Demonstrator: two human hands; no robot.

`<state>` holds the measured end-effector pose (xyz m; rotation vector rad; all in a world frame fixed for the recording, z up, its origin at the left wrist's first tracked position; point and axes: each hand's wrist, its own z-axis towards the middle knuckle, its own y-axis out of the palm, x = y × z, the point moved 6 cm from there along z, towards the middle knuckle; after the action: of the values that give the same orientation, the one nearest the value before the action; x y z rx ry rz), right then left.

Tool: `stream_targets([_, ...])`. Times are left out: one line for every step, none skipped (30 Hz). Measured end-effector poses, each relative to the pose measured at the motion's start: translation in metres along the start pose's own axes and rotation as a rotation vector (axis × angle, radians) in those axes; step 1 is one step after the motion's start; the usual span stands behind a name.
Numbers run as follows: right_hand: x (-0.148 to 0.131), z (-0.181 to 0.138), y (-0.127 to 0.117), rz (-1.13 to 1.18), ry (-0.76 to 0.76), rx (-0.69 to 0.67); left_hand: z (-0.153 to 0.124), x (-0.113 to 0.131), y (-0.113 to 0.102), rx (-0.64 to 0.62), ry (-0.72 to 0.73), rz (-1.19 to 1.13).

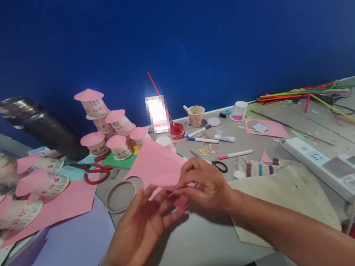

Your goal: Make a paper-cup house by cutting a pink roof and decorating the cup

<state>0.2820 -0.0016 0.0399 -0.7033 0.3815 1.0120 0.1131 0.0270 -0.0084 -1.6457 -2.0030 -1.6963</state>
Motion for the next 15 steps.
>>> stream_targets([-0.007, -0.002, 0.004, -0.07, -0.093, -0.022, 0.0, -0.004, 0.003, -0.04, -0.07, -0.055])
stream_targets([-0.013, -0.004, 0.01, -0.109, -0.168, -0.069, 0.0, -0.006, 0.005, -0.068, -0.123, -0.099])
stream_targets([-0.018, -0.006, 0.015, -0.122, -0.223, -0.121, 0.001, -0.008, 0.006, -0.08, -0.158, -0.131])
stream_targets([-0.021, -0.008, 0.018, -0.11, -0.261, -0.161, 0.001, -0.008, 0.006, -0.077, -0.178, -0.153])
stream_targets([-0.022, -0.009, 0.018, -0.088, -0.278, -0.185, 0.002, -0.009, 0.005, -0.06, -0.189, -0.169])
stream_targets([-0.021, -0.008, 0.015, -0.068, -0.282, -0.187, 0.002, -0.008, 0.003, -0.034, -0.198, -0.175])
stream_targets([-0.017, -0.005, 0.009, -0.057, -0.268, -0.171, 0.003, -0.008, 0.002, -0.007, -0.204, -0.173])
stream_targets([-0.011, -0.002, 0.001, -0.072, -0.234, -0.144, 0.003, -0.008, 0.0, 0.02, -0.206, -0.167])
stream_targets([-0.004, 0.003, -0.01, -0.128, -0.217, -0.089, 0.003, -0.007, -0.001, 0.051, -0.2, -0.162])
stream_targets([0.008, 0.009, -0.023, -0.192, -0.153, -0.029, 0.004, -0.007, -0.003, 0.084, -0.196, -0.156])
stream_targets([0.023, 0.015, -0.036, -0.248, -0.05, 0.031, 0.004, -0.007, -0.004, 0.112, -0.189, -0.147])
stream_targets([0.04, 0.02, -0.051, -0.298, 0.086, 0.108, 0.004, -0.006, -0.004, 0.137, -0.181, -0.134])
stream_targets([0.058, 0.023, -0.065, -0.326, 0.234, 0.189, 0.005, -0.006, -0.005, 0.154, -0.174, -0.119])
stream_targets([0.076, 0.023, -0.078, -0.32, 0.38, 0.285, 0.005, -0.006, -0.005, 0.164, -0.167, -0.103])
stream_targets([0.092, 0.023, -0.089, -0.294, 0.493, 0.384, 0.005, -0.006, -0.004, 0.169, -0.16, -0.09])
